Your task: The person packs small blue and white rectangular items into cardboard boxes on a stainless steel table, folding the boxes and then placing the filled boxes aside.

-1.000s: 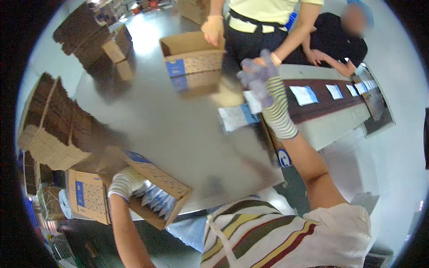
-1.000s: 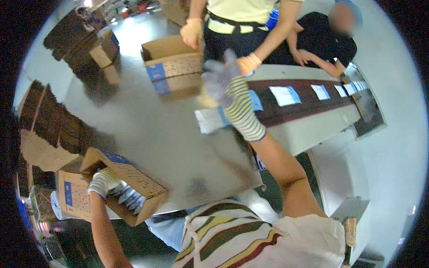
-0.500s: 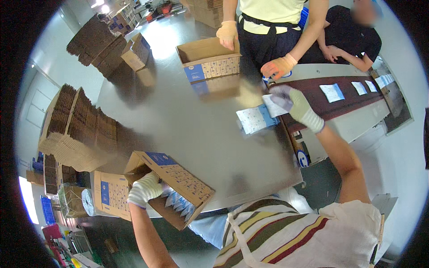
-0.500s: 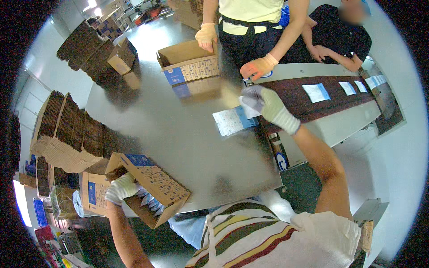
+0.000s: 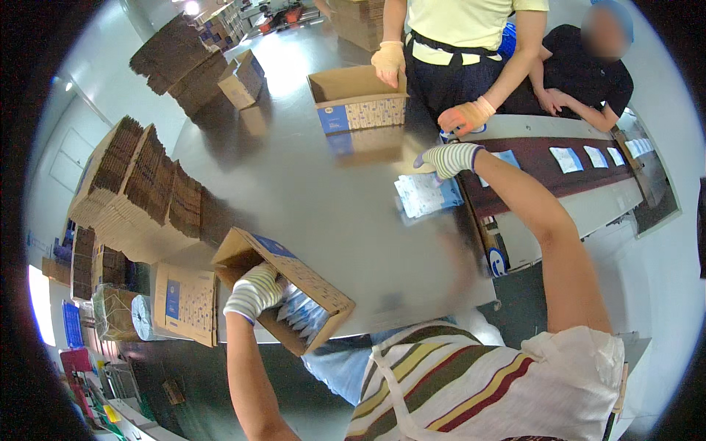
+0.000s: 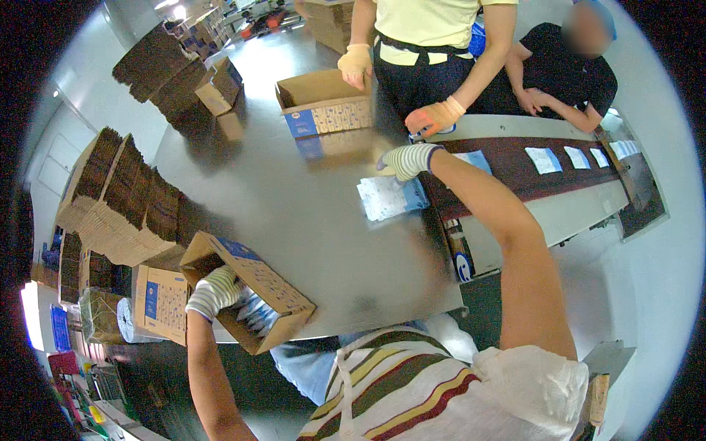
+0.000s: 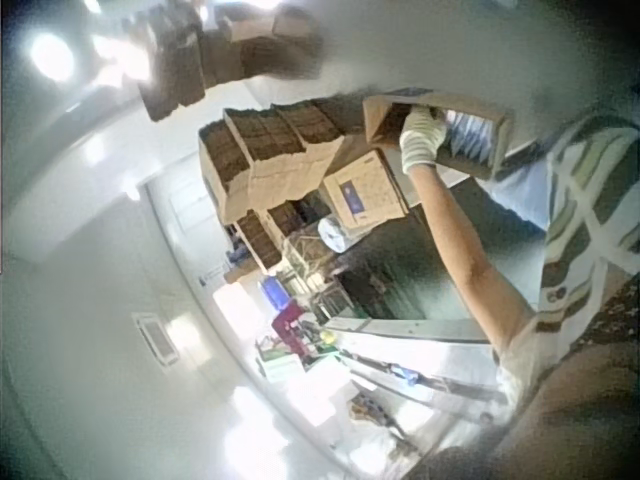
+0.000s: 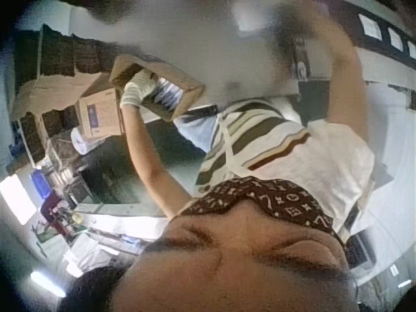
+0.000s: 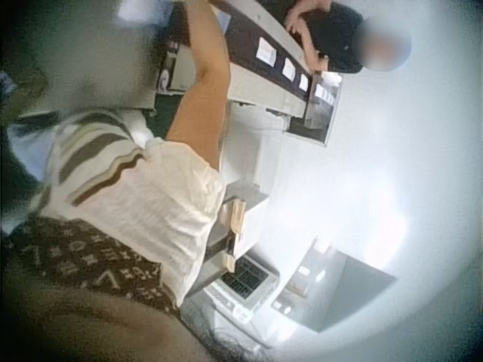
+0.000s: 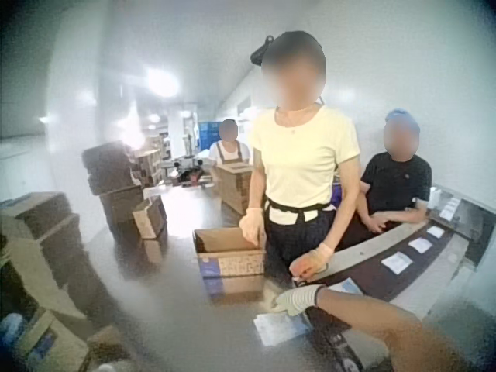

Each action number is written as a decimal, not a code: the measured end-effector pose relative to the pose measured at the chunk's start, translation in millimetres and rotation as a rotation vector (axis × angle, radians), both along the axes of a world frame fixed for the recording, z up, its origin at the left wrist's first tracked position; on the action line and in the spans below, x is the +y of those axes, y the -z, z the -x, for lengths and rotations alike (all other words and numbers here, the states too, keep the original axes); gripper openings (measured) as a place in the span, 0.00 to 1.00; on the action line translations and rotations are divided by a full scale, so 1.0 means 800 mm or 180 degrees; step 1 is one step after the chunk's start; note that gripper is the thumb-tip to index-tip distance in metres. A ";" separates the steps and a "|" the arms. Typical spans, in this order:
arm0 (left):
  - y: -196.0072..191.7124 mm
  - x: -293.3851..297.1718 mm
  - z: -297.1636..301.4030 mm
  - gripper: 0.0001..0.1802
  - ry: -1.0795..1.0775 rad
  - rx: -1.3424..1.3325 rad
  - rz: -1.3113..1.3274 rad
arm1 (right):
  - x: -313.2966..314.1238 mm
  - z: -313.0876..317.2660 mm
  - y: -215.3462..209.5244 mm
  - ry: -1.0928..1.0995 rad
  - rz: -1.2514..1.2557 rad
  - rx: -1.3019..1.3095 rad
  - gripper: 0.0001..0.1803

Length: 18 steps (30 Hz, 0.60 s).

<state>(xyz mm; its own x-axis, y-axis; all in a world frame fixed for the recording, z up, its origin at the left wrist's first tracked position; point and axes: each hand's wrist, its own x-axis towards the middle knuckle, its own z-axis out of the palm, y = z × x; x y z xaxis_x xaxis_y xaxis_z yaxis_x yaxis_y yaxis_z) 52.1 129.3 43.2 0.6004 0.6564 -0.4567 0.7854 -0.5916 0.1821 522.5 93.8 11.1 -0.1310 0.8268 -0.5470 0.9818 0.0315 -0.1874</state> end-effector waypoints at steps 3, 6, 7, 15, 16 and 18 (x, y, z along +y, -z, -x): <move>0.022 -0.001 0.019 0.20 0.0047 -0.0109 -0.0122 | 0.012 -0.006 -0.030 -0.0459 -0.1022 0.0893 0.37; 0.033 0.002 0.025 0.19 0.0144 -0.0690 -0.0166 | 0.024 -0.033 -0.033 -0.0217 -0.0660 0.0624 0.32; 0.030 0.001 0.031 0.18 0.0130 -0.0806 -0.0192 | 0.034 -0.032 -0.026 -0.0149 -0.0435 0.0427 0.31; 0.022 -0.028 0.013 0.15 0.0077 -0.0646 -0.0518 | 0.058 -0.051 0.098 -0.1596 -0.0185 -0.0552 0.31; 0.020 -0.035 0.023 0.15 -0.0027 -0.0606 -0.0517 | 0.050 -0.021 0.082 -0.1434 0.0113 -0.0453 0.37; 0.010 -0.048 0.018 0.16 -0.0012 -0.0615 -0.0565 | 0.005 -0.033 0.111 -0.1007 -0.0139 -0.0100 0.42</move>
